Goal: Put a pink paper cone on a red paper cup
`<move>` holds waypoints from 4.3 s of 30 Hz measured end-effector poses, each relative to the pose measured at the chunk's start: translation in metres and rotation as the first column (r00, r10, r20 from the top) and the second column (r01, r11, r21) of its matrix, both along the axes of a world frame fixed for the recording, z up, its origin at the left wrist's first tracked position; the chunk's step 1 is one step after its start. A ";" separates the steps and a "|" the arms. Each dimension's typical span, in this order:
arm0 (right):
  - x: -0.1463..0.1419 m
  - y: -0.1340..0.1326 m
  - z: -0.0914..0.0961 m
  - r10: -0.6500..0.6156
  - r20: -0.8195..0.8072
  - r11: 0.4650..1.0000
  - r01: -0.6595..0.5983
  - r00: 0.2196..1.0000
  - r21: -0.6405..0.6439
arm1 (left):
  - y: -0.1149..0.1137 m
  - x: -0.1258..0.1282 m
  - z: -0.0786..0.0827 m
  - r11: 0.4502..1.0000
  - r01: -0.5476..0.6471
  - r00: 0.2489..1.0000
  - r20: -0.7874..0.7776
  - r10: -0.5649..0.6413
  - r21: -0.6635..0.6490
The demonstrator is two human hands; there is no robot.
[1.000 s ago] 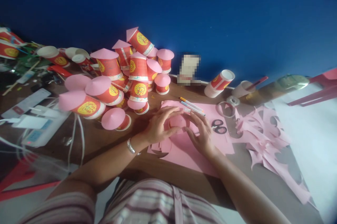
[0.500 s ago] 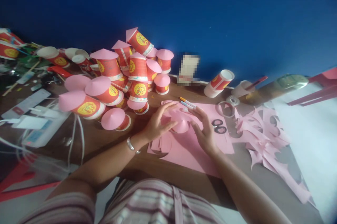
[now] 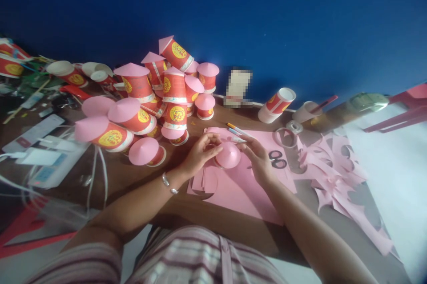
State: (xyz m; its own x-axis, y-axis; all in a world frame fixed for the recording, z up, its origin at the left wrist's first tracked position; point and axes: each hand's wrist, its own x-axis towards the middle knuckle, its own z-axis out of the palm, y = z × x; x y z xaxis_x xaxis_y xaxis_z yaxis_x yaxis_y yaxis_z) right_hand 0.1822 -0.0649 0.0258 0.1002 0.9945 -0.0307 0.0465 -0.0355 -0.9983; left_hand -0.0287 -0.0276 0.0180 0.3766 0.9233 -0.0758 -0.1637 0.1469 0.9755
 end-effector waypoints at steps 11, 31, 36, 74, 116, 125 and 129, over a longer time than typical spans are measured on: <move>0.000 0.027 0.007 0.131 -0.085 0.988 -0.137 0.988 -0.069 | 0.000 0.001 0.000 1.000 -0.017 0.999 -0.026 0.018 0.024; 0.000 0.033 0.011 0.131 0.050 0.988 -0.126 0.990 -0.090 | -0.002 0.001 0.002 1.000 -0.003 1.000 0.005 0.003 0.020; -0.001 0.030 0.015 0.117 0.153 0.992 -0.108 0.981 -0.061 | -0.002 0.002 0.001 1.000 -0.002 1.000 0.004 0.002 0.001; -0.016 -0.014 -0.003 0.014 0.545 0.852 -0.295 0.838 0.432 | -0.010 0.014 0.002 0.994 -0.070 0.998 -0.001 0.071 0.081; -0.018 -0.013 -0.007 -0.024 0.556 0.840 -0.284 0.831 0.462 | -0.001 0.025 0.010 0.974 -0.023 0.974 0.213 0.072 -0.223; -0.018 -0.013 -0.006 -0.013 0.561 0.847 -0.289 0.828 0.446 | -0.002 0.024 0.011 0.972 -0.029 0.969 0.231 0.084 -0.231; -0.018 -0.014 -0.006 -0.034 0.561 0.851 -0.271 0.827 0.451 | -0.002 0.024 0.012 0.973 -0.021 0.974 0.215 0.071 -0.230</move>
